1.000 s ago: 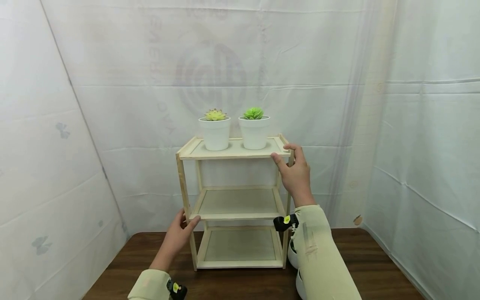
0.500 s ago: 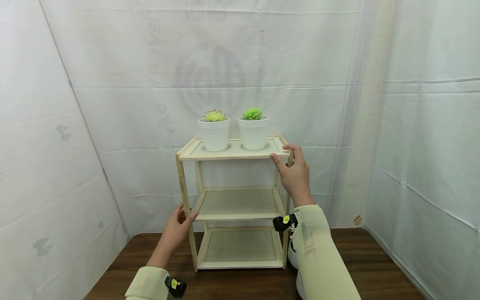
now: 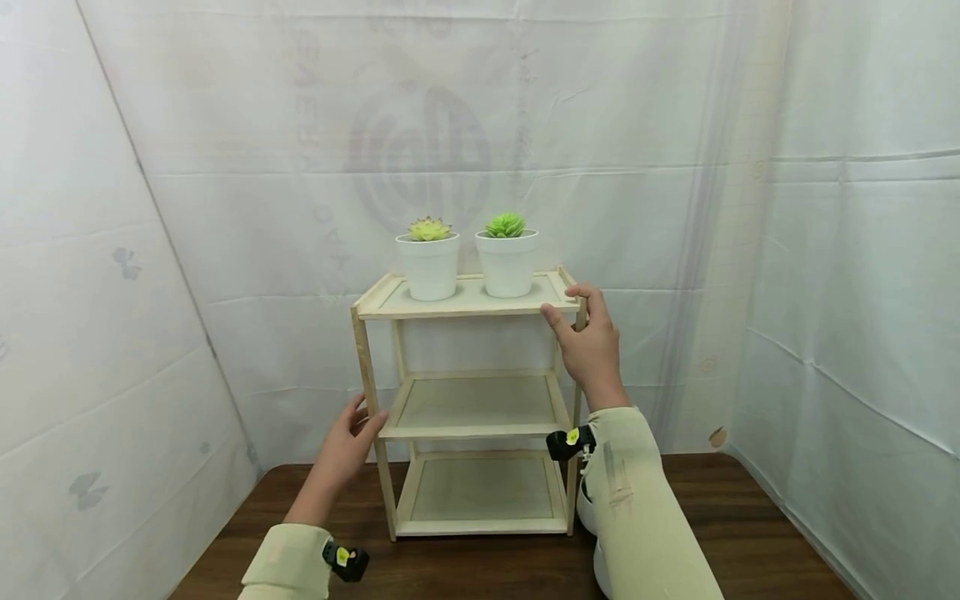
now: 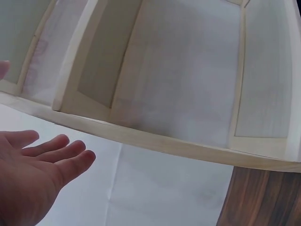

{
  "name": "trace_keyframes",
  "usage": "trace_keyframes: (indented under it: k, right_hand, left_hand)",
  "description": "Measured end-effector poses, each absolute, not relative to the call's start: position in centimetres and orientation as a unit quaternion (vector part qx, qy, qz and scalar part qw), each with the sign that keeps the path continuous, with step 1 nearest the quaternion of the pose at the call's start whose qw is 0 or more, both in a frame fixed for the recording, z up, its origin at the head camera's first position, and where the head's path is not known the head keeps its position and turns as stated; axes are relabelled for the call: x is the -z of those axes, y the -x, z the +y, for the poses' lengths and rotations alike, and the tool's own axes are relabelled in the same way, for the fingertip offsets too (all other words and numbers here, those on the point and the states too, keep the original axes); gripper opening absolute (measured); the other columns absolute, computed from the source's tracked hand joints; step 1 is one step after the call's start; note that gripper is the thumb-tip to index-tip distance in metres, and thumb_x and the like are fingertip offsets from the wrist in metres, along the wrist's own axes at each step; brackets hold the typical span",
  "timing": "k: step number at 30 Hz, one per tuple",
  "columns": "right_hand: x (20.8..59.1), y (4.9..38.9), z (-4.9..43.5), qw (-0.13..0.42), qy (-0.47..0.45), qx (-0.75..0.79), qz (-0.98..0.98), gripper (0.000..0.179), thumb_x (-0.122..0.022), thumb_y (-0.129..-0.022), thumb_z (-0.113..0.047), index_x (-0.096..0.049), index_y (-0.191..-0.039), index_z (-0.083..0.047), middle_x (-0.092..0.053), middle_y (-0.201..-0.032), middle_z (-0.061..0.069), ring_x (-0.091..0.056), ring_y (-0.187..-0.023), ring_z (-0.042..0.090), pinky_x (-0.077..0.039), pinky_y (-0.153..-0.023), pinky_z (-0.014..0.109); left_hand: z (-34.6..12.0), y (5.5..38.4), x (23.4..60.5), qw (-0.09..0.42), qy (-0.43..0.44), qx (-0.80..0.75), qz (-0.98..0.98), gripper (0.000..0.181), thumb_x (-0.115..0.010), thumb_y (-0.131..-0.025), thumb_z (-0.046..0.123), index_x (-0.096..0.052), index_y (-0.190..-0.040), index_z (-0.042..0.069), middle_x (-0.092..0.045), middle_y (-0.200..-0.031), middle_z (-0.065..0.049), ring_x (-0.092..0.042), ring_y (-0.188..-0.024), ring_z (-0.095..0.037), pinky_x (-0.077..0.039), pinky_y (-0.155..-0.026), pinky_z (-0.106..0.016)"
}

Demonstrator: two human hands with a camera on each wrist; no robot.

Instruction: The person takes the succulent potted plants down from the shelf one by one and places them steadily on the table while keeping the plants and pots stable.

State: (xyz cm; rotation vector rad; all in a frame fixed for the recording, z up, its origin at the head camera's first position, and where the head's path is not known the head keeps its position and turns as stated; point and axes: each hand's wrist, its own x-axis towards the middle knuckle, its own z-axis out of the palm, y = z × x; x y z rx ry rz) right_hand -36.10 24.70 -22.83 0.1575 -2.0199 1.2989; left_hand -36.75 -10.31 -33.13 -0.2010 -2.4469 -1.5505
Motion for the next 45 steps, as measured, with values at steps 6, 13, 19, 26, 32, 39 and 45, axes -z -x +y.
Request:
trace_keyframes:
  k: [6, 13, 19, 26, 32, 39, 45]
  right_hand:
    - [22.9, 36.1, 24.7, 0.362, -0.059, -0.498, -0.786, 0.061, -0.058, -0.088, -0.061, -0.043, -0.135, -0.024, -0.058, -0.119, 0.011, -0.065, -0.083, 0.022, -0.047, -0.061, 0.032]
    - [22.9, 36.3, 24.7, 0.367, -0.064, -0.497, -0.784, 0.061, -0.058, -0.088, -0.061, -0.044, -0.133, -0.024, -0.059, -0.11, 0.01, -0.064, -0.079, 0.018, -0.048, -0.06, 0.033]
    - [23.0, 36.4, 24.7, 0.364, -0.066, -0.502, -0.782, 0.061, -0.058, -0.088, -0.061, -0.043, -0.134, -0.024, -0.058, -0.114, 0.011, -0.065, -0.082, 0.022, -0.047, -0.061, 0.033]
    - [23.0, 36.5, 24.8, 0.365, -0.069, -0.502, -0.781, 0.062, -0.058, -0.087, -0.061, -0.043, -0.134, -0.023, -0.058, -0.119, 0.012, -0.066, -0.083, 0.025, -0.048, -0.061, 0.034]
    - [22.9, 36.5, 24.8, 0.368, -0.066, -0.5, -0.781, 0.062, -0.058, -0.087, -0.061, -0.043, -0.134, -0.023, -0.058, -0.121, 0.012, -0.065, -0.082, 0.024, -0.047, -0.06, 0.034]
    - [22.9, 36.4, 24.8, 0.37, -0.064, -0.498, -0.782, 0.061, -0.058, -0.088, -0.061, -0.043, -0.134, -0.024, -0.059, -0.124, 0.013, -0.065, -0.084, 0.026, -0.047, -0.062, 0.034]
    - [23.0, 36.4, 24.8, 0.37, -0.064, -0.501, -0.78, 0.061, -0.059, -0.088, -0.06, -0.043, -0.134, -0.024, -0.057, -0.129, 0.013, -0.066, -0.085, 0.028, -0.047, -0.064, 0.035]
  left_hand:
    - [-10.8, 36.7, 32.6, 0.11, 0.075, 0.521, -0.843, 0.082, -0.056, -0.095, 0.048, -0.014, -0.156, 0.011, -0.029, -0.155, -0.023, -0.033, -0.141, -0.04, -0.034, -0.112, -0.055]
    - [-11.2, 36.7, 32.1, 0.11, 0.083, 0.517, -0.845, 0.084, -0.055, -0.095, 0.052, -0.014, -0.156, 0.011, -0.029, -0.156, -0.022, -0.033, -0.142, -0.04, -0.034, -0.112, -0.055]
    - [-11.3, 36.6, 31.5, 0.104, 0.091, 0.533, -0.835, 0.086, -0.054, -0.095, 0.054, -0.015, -0.155, 0.009, -0.029, -0.155, -0.025, -0.031, -0.142, -0.042, -0.034, -0.111, -0.056]
    - [-11.4, 36.6, 30.4, 0.105, 0.091, 0.524, -0.84, 0.086, -0.054, -0.094, 0.055, -0.015, -0.155, 0.008, -0.028, -0.155, -0.024, -0.031, -0.142, -0.041, -0.034, -0.111, -0.056]
    - [-11.4, 36.4, 29.5, 0.103, 0.083, 0.51, -0.85, 0.089, -0.052, -0.093, 0.06, -0.014, -0.156, 0.009, -0.027, -0.156, -0.023, -0.031, -0.142, -0.04, -0.034, -0.11, -0.057]
    - [-11.6, 36.4, 28.8, 0.097, 0.083, 0.511, -0.85, 0.09, -0.052, -0.092, 0.061, -0.013, -0.156, 0.011, -0.027, -0.157, -0.022, -0.03, -0.143, -0.041, -0.034, -0.11, -0.058]
    - [-11.6, 36.2, 28.1, 0.095, 0.08, 0.512, -0.85, 0.09, -0.051, -0.092, 0.063, -0.012, -0.156, 0.014, -0.025, -0.158, -0.02, -0.028, -0.144, -0.04, -0.033, -0.11, -0.059]
